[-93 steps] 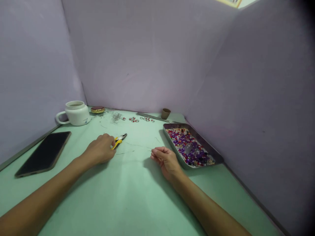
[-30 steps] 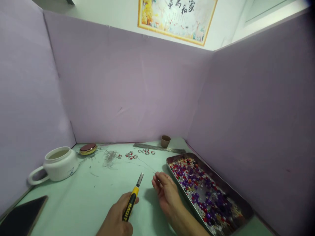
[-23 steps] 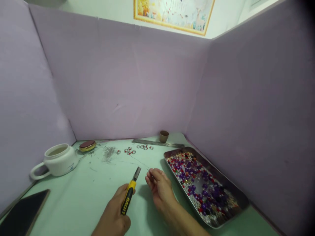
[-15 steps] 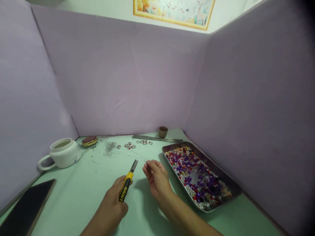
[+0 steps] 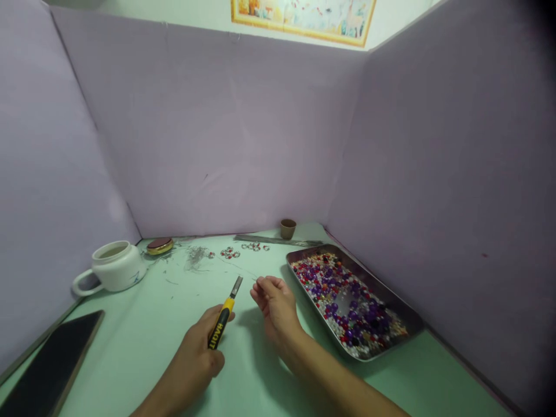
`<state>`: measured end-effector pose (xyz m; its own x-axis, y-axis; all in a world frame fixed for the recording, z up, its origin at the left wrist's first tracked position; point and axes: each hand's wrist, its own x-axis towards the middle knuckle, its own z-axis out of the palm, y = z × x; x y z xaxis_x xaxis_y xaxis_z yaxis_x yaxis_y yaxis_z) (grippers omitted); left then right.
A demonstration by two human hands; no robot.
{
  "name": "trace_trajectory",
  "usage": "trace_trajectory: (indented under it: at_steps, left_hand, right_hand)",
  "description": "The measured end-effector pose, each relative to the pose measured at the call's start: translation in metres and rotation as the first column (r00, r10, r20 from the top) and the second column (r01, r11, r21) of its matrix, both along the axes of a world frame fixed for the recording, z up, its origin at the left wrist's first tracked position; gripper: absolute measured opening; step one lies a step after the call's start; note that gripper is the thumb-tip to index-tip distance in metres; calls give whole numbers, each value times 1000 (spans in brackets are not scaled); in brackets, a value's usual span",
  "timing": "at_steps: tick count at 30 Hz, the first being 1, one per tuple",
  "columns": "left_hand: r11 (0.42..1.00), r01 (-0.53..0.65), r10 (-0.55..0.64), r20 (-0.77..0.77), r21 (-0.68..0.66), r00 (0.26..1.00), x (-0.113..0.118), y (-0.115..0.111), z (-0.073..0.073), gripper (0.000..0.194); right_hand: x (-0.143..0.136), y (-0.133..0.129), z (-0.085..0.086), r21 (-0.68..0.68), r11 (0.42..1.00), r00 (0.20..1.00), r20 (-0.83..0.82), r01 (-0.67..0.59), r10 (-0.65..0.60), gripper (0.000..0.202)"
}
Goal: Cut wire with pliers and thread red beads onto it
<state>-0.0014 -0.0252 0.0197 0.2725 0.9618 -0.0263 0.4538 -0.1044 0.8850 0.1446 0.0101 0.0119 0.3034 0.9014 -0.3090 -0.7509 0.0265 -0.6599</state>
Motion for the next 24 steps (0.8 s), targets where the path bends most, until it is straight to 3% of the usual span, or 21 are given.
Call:
trace_trajectory:
  at_steps: [10, 13, 15, 18, 20, 24]
  left_hand:
    - [1000, -21, 23, -180, 11, 983, 6, -8, 10, 40]
    - [998, 13, 1, -222, 60, 975, 2, -7, 16, 36]
    - [997, 50, -33, -249, 65, 968, -2, -6, 20, 36]
    - [995, 91, -78, -279, 32, 957, -9, -4, 26, 35]
    - [993, 113, -103, -273, 23, 956, -11, -4, 28, 35]
    - [990, 141, -132, -268, 15, 954, -12, -5, 28, 34]
  right_hand:
    - [-4, -5, -3, 11, 1000, 1000, 17, -24, 23, 26]
    - [0, -6, 1, 24, 995, 992, 75, -100, 98, 26]
    - [4, -5, 3, 23, 968, 954, 177, -251, 243, 25]
    - [11, -3, 5, -15, 895, 829, 370, -447, 420, 29]
    - [13, -2, 4, -28, 881, 784, 443, -473, 435, 29]
    - [14, 0, 1, -63, 897, 773, 483, -438, 411, 26]
